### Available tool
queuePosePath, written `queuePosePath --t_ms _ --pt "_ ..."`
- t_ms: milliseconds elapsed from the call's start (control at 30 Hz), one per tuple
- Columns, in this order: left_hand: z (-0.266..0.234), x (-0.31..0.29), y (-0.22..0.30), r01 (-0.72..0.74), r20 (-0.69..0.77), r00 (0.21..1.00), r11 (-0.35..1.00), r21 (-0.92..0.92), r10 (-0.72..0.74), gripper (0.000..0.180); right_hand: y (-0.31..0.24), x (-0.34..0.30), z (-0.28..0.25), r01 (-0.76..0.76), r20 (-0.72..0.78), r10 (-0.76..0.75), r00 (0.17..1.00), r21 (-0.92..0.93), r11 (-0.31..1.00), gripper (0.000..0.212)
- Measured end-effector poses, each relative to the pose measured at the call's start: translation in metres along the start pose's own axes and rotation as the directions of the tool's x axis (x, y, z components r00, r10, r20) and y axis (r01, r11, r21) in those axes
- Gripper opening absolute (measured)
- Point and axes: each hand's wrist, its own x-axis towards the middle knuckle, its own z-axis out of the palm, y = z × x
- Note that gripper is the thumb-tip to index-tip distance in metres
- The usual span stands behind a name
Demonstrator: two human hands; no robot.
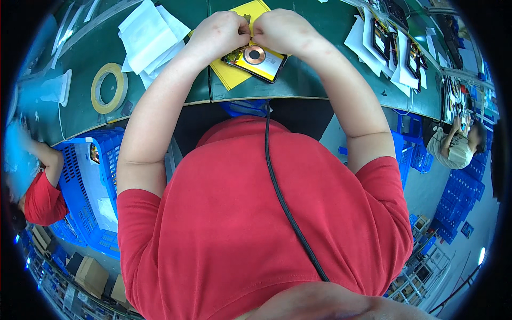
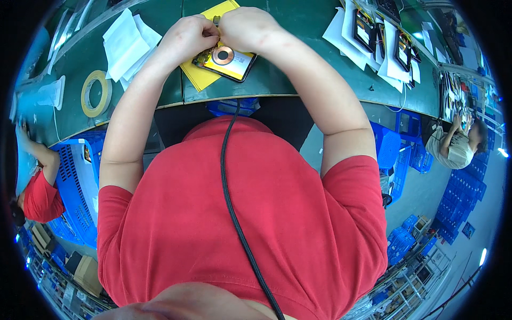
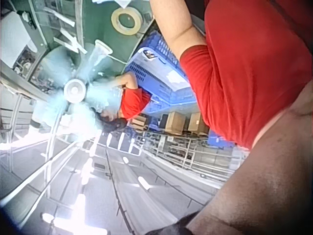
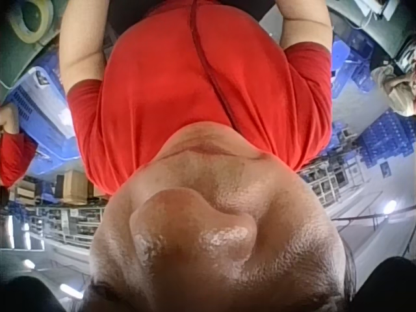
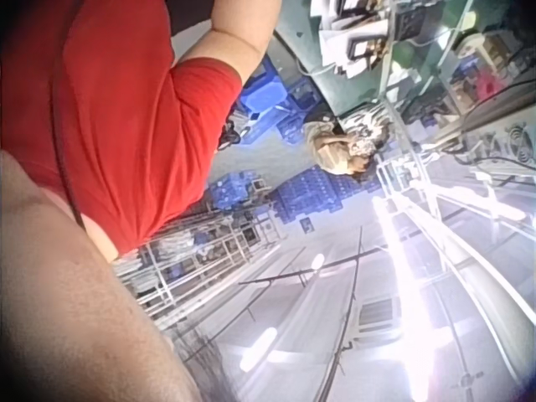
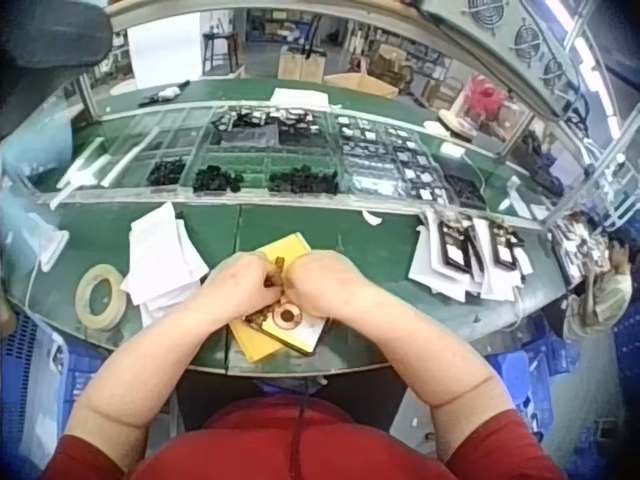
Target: Assemble components of a digital camera or similar electronic device at a factory workstation.
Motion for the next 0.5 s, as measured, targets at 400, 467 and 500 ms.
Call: queuePosePath --t_ms 400,467,500 --pt "0.003 0.007 -0.004 0.007 0.06 0.998 1.0 -0.023 -0.005 0.013 0.01 -0.025 0.003 0.039 -0.007 -0.038 0.999 0.108 0.993 0.016" --pt "0.005 0.006 -0.006 -0.026 0.035 0.999 0.999 -0.019 0.027 0.013 0.0 -0.025 0.006 0.008 -0.051 -0.013 0.999 -0.087 0.996 0.014" --pt "0.005 0.005 -0.006 -0.025 0.036 0.999 1.0 -0.019 0.026 0.013 -0.004 -0.028 0.004 0.024 -0.045 -0.03 0.999 -0.137 0.99 0.014"
